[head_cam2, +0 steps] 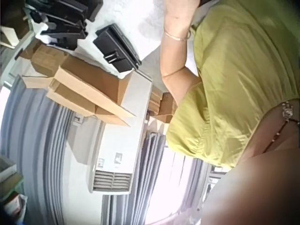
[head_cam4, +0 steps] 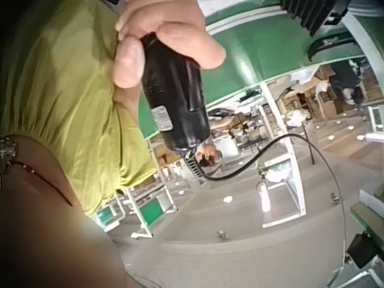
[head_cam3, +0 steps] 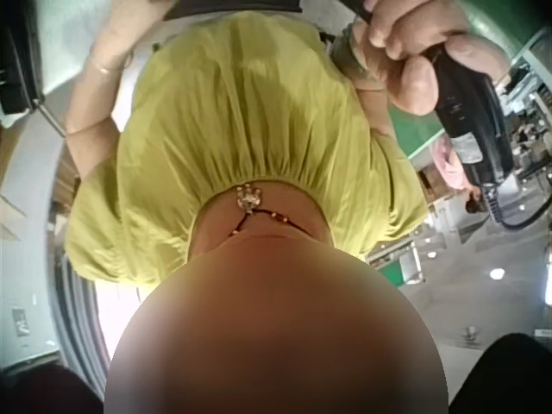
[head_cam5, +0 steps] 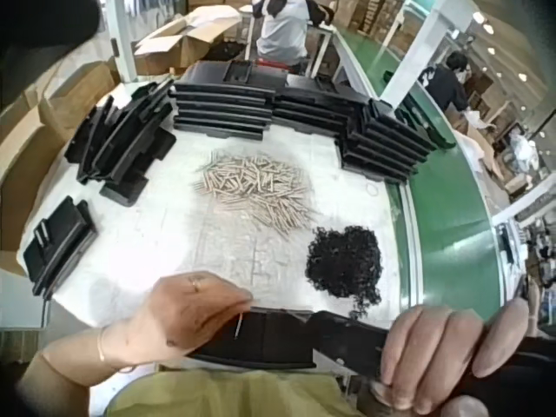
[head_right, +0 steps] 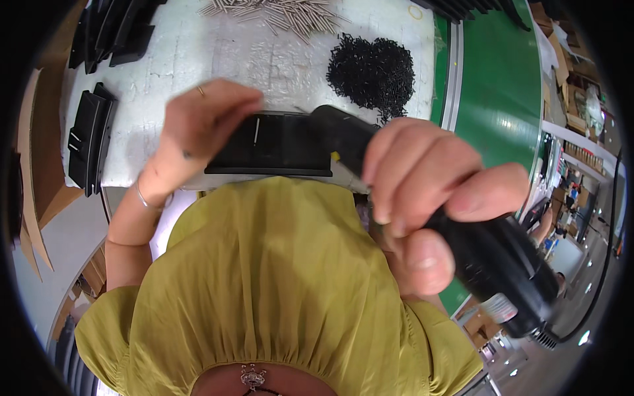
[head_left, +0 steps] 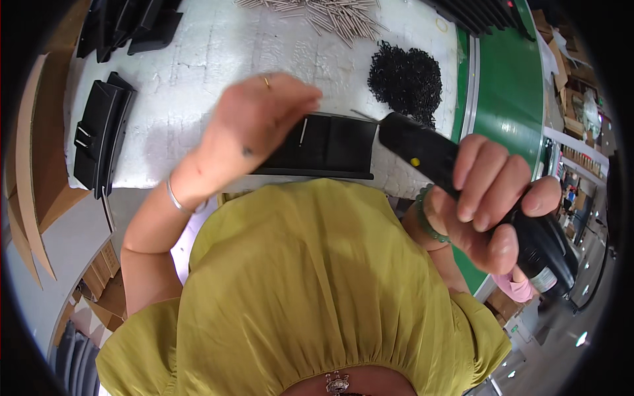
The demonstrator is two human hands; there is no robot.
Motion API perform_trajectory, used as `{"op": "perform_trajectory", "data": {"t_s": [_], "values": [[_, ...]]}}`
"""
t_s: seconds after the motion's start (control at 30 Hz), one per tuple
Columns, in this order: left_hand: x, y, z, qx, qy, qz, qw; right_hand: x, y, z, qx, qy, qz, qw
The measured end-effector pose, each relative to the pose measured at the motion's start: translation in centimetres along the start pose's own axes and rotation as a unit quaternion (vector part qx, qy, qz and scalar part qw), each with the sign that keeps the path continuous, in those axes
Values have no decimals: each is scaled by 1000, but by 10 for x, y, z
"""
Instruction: Assembling plastic housing components using an electric screwdriver and screws.
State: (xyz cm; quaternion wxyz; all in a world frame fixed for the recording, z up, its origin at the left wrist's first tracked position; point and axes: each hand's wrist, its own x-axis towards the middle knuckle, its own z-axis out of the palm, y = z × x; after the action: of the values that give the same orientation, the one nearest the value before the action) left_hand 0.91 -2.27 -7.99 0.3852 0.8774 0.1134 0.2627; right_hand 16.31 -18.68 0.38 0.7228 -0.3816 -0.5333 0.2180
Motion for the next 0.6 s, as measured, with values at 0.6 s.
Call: {"op": "perform_trajectory", "data": {"t_s": [0.6], "values": [[-23, 2, 28, 69, 43, -6, 997, -8, 22, 7, 8, -66, 70, 995]]}}
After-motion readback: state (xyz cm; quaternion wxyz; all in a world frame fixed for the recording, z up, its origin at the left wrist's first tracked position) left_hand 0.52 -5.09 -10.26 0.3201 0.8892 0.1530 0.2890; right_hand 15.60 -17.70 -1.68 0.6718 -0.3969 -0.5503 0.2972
